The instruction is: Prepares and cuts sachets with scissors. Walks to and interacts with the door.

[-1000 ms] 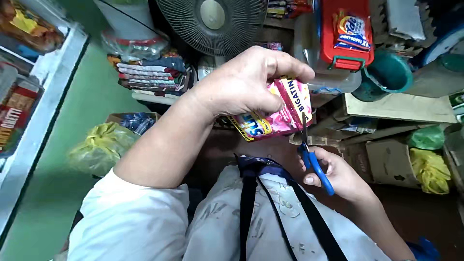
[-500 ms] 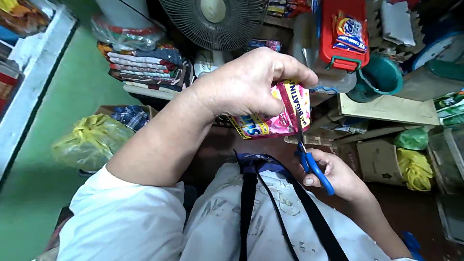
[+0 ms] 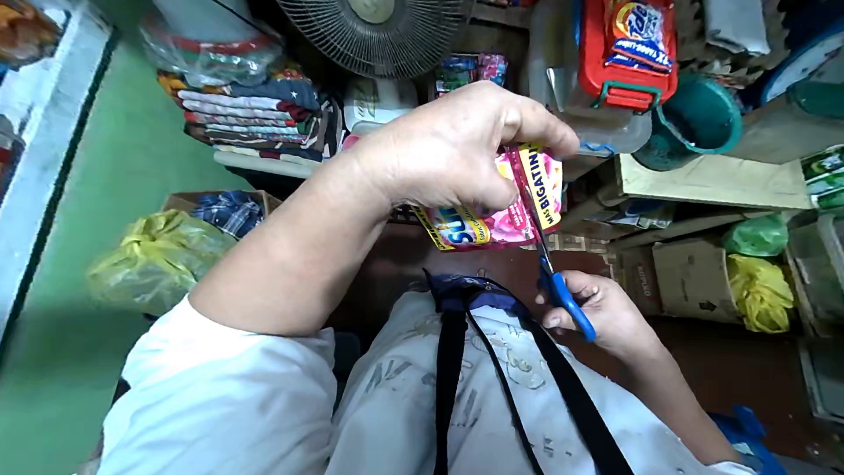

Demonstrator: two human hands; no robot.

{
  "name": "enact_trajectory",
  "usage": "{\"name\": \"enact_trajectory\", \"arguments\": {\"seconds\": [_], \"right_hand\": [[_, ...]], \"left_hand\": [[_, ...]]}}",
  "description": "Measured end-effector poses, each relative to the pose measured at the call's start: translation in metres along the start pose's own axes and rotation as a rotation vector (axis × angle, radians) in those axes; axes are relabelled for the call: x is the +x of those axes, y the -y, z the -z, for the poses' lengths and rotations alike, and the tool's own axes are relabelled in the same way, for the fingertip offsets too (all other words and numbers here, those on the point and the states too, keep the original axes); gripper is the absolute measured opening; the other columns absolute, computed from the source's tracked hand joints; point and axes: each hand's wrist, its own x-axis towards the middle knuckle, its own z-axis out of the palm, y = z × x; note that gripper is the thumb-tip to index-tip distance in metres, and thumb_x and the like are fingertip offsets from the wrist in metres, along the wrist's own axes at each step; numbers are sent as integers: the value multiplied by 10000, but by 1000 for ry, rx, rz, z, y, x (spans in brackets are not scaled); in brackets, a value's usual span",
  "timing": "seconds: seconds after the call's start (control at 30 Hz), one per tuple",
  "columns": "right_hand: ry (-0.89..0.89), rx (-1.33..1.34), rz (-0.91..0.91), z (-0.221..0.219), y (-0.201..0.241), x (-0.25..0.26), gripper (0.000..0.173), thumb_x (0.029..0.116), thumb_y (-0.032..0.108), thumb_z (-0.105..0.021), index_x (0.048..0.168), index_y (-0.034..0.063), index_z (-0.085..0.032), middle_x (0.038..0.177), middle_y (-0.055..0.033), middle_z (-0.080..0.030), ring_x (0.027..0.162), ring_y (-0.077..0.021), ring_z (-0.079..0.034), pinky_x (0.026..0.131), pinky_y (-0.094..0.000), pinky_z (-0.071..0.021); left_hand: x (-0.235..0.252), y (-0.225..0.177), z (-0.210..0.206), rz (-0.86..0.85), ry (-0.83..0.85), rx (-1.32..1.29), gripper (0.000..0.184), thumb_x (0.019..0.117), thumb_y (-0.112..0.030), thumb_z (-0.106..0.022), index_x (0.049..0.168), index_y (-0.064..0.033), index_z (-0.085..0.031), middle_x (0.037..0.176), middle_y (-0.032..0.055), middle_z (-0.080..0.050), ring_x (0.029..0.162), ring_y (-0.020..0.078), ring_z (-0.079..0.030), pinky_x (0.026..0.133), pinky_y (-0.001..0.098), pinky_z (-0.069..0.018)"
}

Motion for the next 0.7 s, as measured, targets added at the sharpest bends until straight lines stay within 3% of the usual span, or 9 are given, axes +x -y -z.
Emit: {"name": "enact_trajectory", "arguments": {"seconds": [0.1, 0.2, 0.3, 0.53, 0.7], "right_hand": [[-13, -12, 5, 0, -2, 1, 353, 785, 397, -873, 957, 127, -724, 795, 89, -706, 636, 12, -627, 565, -155, -534], [-23, -74, 56, 2, -2, 5, 406, 780, 472, -855, 991, 152, -722, 827, 112, -712, 710, 36, -636, 633, -138, -532], [-14, -80, 62, 3, 1, 8, 449, 767, 519, -850, 1005, 163, -715, 827, 122, -701, 707, 45, -625, 627, -130, -521], [-14, 14, 39, 2, -2, 8, 327, 795, 397, -869, 930, 137, -723, 756, 101, -692, 602, 20, -614, 535, -146, -522], [-8, 18, 70, 1, -4, 10, 363, 809, 431, -850, 976, 133, -728, 825, 104, -704, 670, 18, -638, 587, -152, -546]], "left_hand": [[3, 0, -1, 16, 6, -26, 590, 788, 105, -722, 1336, -104, -658, 1248, 27, -710, 1031, 79, -709, 818, 256, -626], [6, 2, -3, 7, 43, -41, 577, 796, 90, -742, 1338, -87, -652, 1252, 38, -708, 1053, 89, -707, 856, 263, -623], [10, 4, -9, 14, 85, -72, 578, 804, 109, -743, 1344, -71, -645, 1258, 53, -705, 1051, 93, -711, 856, 259, -623], [14, 8, -9, -1, 114, -150, 596, 803, 124, -733, 1360, -60, -630, 1260, 73, -703, 1037, 116, -724, 836, 271, -638], [17, 9, -8, 3, 128, -266, 592, 798, 149, -720, 1351, -42, -626, 1263, 95, -694, 1019, 151, -730, 810, 290, -647]]}}
